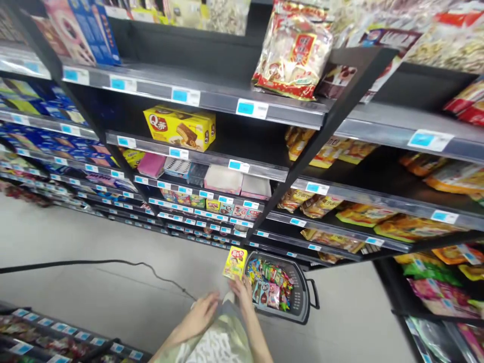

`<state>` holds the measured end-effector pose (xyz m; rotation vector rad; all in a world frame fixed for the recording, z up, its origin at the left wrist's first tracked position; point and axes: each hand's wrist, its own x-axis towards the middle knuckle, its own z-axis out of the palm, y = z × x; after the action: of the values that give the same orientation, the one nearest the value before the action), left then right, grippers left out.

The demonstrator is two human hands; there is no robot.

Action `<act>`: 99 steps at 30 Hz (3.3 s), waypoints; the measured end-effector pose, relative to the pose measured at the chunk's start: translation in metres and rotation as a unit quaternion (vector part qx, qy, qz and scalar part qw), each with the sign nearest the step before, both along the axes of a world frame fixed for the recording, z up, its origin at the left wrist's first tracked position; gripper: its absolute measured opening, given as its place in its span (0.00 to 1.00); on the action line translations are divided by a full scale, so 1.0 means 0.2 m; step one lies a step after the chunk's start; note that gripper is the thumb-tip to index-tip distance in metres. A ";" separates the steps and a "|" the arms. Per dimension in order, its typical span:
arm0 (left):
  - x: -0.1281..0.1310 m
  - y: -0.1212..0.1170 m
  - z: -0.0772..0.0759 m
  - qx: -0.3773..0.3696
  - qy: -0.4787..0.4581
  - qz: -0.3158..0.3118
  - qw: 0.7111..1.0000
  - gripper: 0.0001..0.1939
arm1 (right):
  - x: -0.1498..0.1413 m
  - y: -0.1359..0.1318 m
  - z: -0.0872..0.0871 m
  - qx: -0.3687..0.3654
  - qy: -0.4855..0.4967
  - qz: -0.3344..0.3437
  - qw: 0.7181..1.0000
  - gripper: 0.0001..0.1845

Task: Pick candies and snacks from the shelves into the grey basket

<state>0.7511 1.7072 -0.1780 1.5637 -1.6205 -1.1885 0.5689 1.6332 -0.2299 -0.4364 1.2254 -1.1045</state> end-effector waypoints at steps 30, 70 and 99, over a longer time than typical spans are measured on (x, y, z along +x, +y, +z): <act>0.30 0.21 0.20 0.021 0.362 0.184 0.914 0.37 | 0.53 0.50 0.46 -0.130 -0.013 0.028 0.991 0.27; 0.33 0.20 0.17 -0.063 0.229 0.172 0.956 0.31 | 0.53 0.47 0.45 -0.104 0.024 -0.034 0.994 0.26; 0.30 0.18 0.11 0.265 0.398 0.150 0.866 0.37 | 0.51 0.49 0.39 -0.218 0.112 0.058 0.968 0.24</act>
<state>0.8121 1.7425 -0.1563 1.2598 -0.5145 -1.8573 0.6715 1.7320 -0.1527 -0.9800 1.1299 -1.2493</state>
